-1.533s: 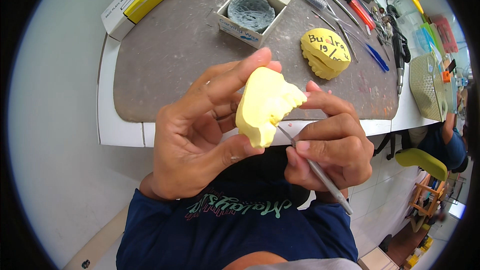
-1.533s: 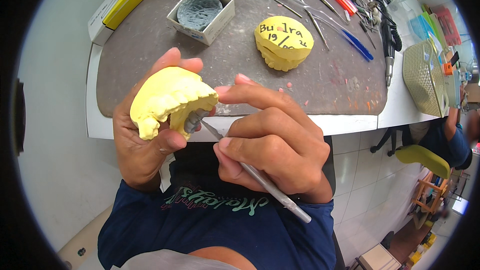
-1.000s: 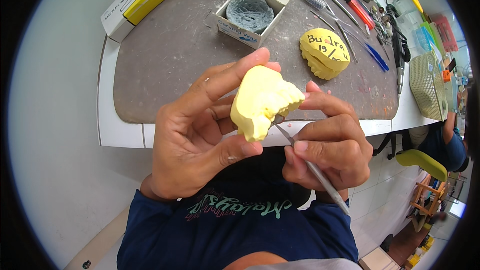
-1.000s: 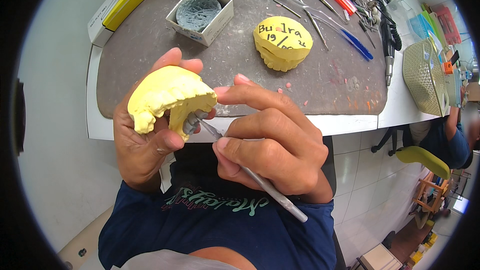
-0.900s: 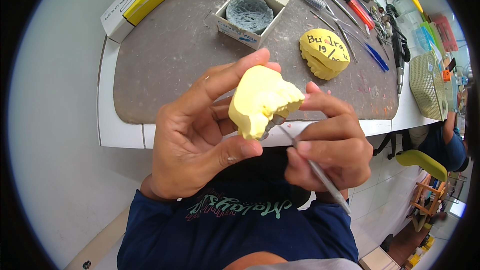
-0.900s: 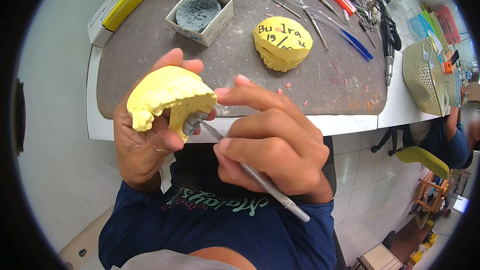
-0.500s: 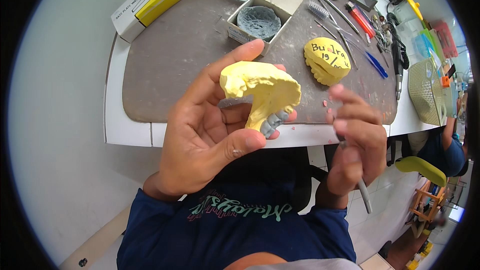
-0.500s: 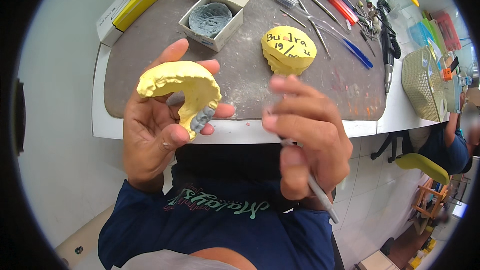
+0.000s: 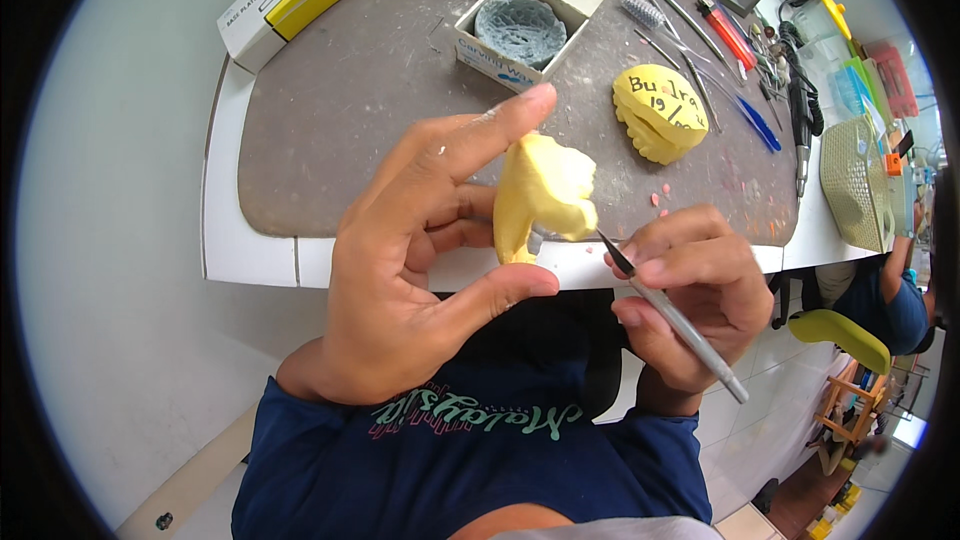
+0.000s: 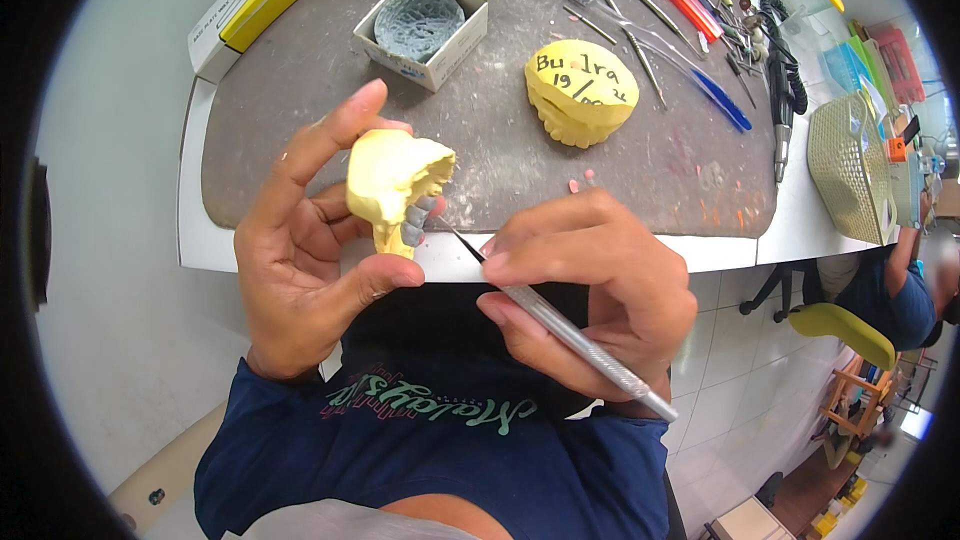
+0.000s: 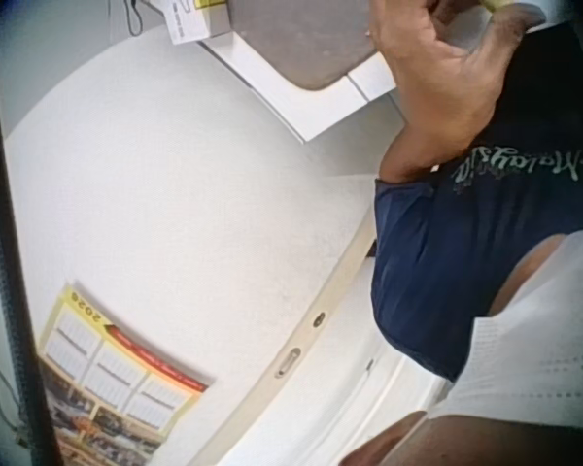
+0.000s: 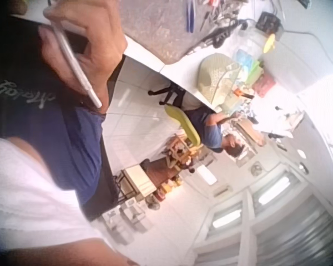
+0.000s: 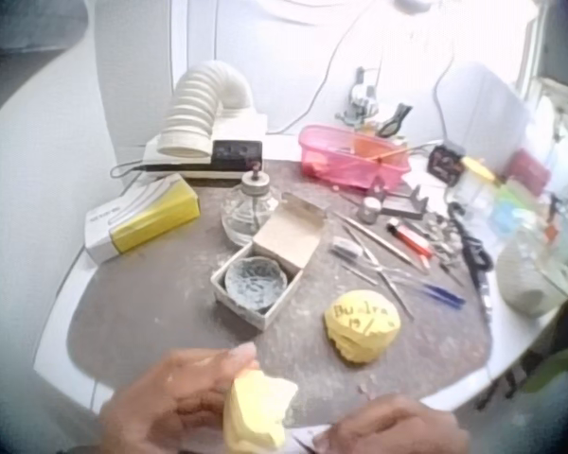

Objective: The person shapes a yellow dental wax model using a metal spatula and a rotary tool. They smooth the surface of the wax, fit it with a gray component, and then use the rotary tool to refine the edges and contours of the model.

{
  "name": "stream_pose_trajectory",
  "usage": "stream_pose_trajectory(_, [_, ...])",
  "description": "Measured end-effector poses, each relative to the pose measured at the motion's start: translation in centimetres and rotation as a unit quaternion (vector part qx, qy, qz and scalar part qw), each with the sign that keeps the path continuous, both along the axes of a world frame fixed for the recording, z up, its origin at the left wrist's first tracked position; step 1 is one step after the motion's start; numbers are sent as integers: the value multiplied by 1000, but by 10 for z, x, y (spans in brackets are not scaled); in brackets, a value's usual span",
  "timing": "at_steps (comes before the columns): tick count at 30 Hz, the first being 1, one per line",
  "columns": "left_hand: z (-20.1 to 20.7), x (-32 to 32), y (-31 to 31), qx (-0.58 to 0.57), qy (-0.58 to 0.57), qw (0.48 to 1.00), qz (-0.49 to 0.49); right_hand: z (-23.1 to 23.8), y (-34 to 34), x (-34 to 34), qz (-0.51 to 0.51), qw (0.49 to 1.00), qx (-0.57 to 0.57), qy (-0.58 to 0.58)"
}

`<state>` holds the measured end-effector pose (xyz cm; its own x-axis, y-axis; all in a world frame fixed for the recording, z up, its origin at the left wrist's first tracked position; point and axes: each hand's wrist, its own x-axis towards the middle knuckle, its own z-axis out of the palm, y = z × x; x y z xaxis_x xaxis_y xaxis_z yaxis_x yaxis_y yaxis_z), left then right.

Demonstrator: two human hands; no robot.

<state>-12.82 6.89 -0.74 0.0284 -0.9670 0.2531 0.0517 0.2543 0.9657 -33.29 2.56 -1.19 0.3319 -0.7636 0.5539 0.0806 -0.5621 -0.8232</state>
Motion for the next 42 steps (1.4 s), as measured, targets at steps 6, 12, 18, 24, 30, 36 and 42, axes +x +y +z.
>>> stream_pose_trajectory(6, [5,2,-1,44,13,999,25,28,-14,-31,-130,990,-63,-6])
stream_pose_trajectory(12, [8,10,-4,-1,-134,986,104,44,-101,-52,-248,835,-242,428])
stream_pose_trajectory(18, [-5,26,-7,-52,-286,946,145,33,-114,-52,-240,835,-254,425])
stream_pose_trajectory(24, [3,21,-9,-33,-337,924,177,54,-40,-46,-124,916,-130,358])
stream_pose_trajectory(30, [-5,23,-6,-33,-276,943,182,50,-31,-13,-27,884,-128,448])
stream_pose_trajectory(36, [-4,21,-4,-15,-264,946,189,50,-18,-2,-159,874,-188,420])
stream_pose_trajectory(42, [-9,21,-4,-53,-271,942,193,60,-17,-5,-46,865,-128,482])
